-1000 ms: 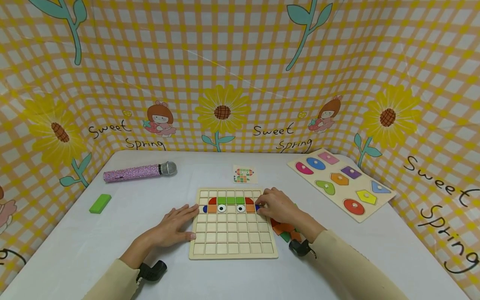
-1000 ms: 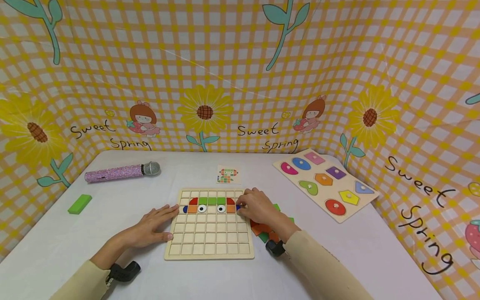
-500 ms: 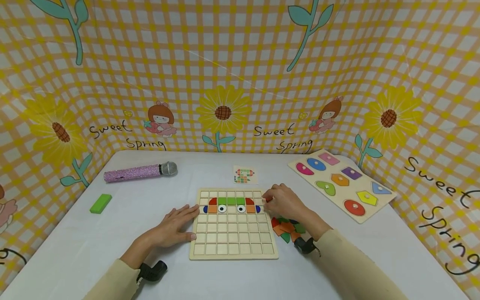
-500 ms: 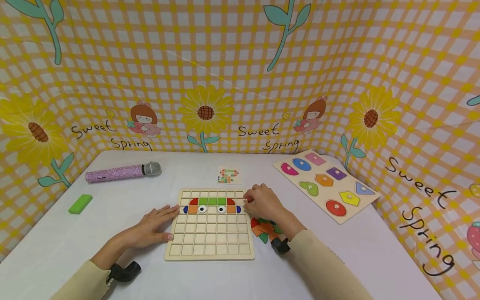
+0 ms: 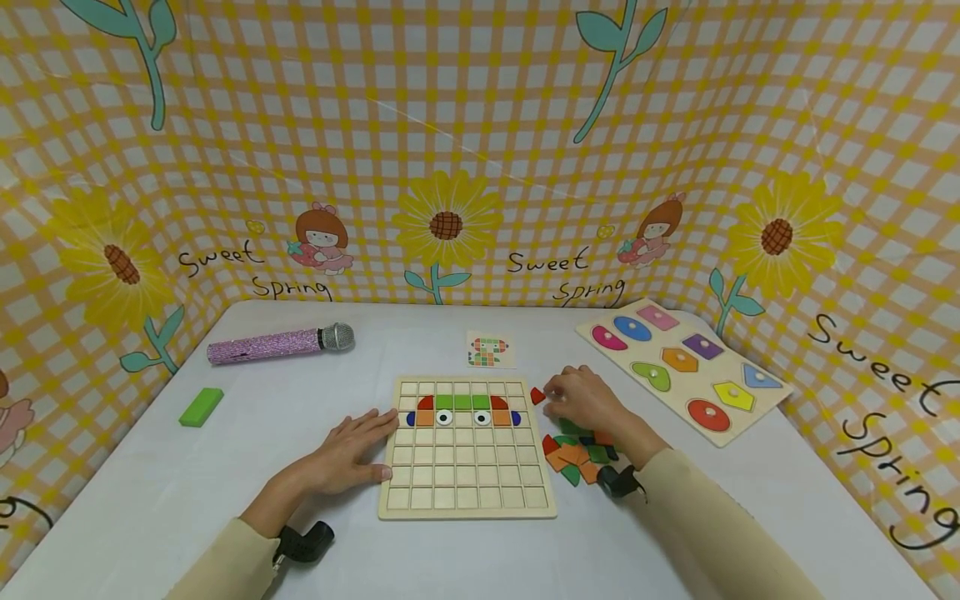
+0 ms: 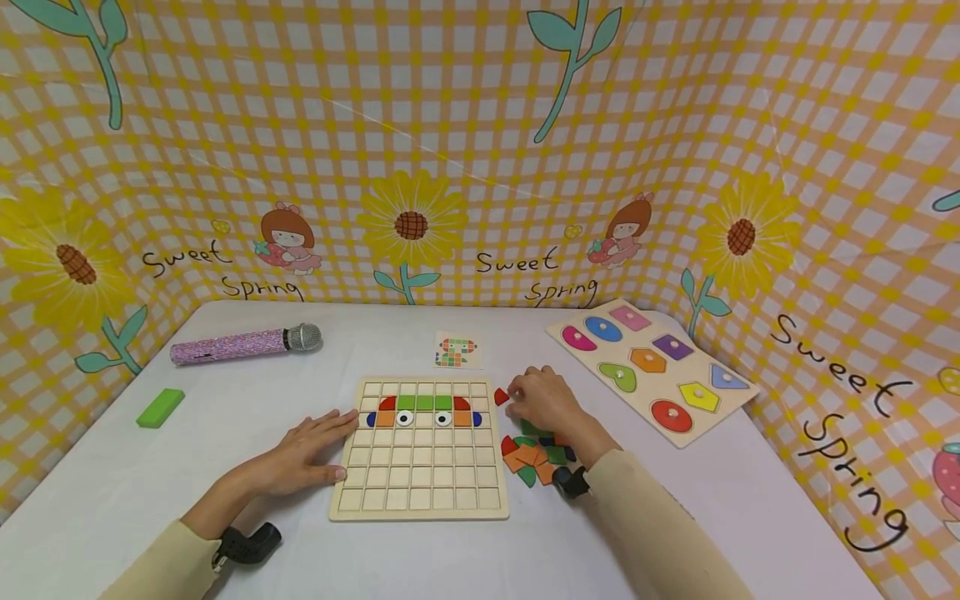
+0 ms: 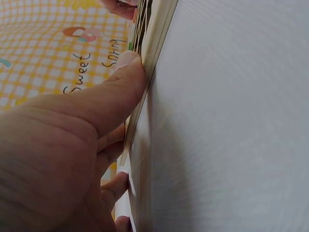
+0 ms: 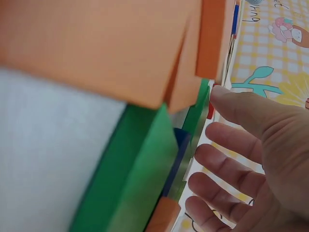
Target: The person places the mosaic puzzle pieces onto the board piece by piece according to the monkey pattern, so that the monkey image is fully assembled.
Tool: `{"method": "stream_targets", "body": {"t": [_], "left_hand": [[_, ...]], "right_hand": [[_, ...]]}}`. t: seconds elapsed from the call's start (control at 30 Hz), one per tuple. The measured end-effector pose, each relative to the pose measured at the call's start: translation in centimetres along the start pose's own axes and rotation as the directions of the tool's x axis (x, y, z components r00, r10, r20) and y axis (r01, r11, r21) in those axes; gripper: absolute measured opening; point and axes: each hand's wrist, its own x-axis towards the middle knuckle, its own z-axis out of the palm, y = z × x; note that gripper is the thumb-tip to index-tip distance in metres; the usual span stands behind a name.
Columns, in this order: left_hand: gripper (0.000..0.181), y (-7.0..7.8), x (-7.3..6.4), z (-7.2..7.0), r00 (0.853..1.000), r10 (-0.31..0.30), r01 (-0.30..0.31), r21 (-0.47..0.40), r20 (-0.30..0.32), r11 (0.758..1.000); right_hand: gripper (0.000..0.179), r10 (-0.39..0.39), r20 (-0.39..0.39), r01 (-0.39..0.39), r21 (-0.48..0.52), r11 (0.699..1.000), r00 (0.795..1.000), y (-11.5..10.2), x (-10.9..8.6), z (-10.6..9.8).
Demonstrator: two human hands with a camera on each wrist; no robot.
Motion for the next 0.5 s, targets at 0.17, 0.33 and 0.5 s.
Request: {"method": "stream_targets", "body": {"t": [0.17,0.33,0.5], "left_hand": [[0.073,-0.12,0.06,-0.02,1.0,0.005,-0.005,-0.001,-0.005,1.0],[0.074,-0.22,0.07,0.14,1.0,0.004,-0.004,0.0,0.001,1.0],[0.074,-0.2,0.01,0.12,1.0,0.003,-0.003,-0.004,0.001,1.0]], "right_hand": [[0.031,-0.017,0.013,0.017,-0.022,1.0,1.0,0.03,0.28,0.15],[0.03,-0.042,0.013,0.043,-0.031,0.999,0.999,-0.01,0.51,0.36],[0.026,-0.05,0.009,0.05,-0.024,0.998,0.999,-0.2,0.48,0.33]]}}
